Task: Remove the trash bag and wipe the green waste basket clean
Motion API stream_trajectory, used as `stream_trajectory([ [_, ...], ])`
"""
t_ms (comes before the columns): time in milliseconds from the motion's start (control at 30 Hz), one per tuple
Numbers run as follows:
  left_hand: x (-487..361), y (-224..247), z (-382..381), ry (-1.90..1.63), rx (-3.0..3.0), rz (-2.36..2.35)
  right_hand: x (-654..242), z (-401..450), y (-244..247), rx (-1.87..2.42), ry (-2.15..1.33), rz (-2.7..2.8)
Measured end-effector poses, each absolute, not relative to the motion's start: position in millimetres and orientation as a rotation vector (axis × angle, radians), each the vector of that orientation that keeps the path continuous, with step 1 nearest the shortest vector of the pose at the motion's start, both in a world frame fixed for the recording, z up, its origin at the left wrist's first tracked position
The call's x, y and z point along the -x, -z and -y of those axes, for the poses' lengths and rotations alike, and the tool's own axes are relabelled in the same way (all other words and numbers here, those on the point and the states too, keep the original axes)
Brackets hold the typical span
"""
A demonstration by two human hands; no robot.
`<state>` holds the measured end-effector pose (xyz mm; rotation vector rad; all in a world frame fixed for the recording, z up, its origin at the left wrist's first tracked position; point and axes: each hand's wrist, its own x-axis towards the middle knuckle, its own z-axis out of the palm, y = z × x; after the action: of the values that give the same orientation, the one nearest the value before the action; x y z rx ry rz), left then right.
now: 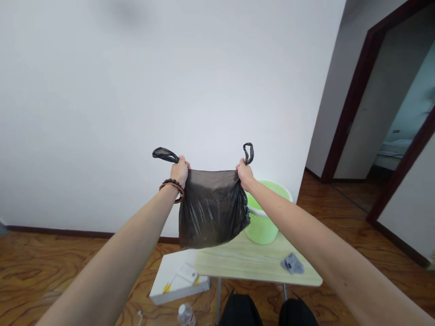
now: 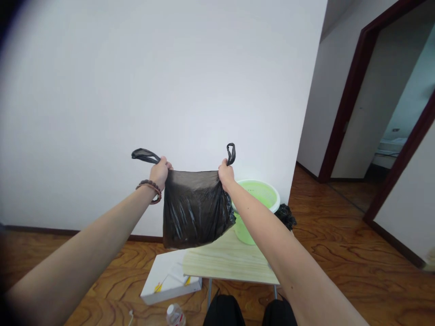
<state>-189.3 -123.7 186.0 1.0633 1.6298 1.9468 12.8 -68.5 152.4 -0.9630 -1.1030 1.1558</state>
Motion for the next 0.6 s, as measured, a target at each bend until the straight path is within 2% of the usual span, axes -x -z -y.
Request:
stream_trajectory([
  [167,202,-150,113,-1.9,-1.01,-1.641,-2,64,-124,1.039,-1.191,1.143],
  [333,202,-114,107,-1.928,-0.921,-1.387,14,64,-99,1.05,-1.179,1.323],
  [467,195,-79,105,-1.922,-0.857,-1.223,20,65,-74,1.174,-0.903,1.549],
  [600,191,-27,104,-1.878,-0.838,-1.288,19,73,-29,1.207,-0.694,1.757],
])
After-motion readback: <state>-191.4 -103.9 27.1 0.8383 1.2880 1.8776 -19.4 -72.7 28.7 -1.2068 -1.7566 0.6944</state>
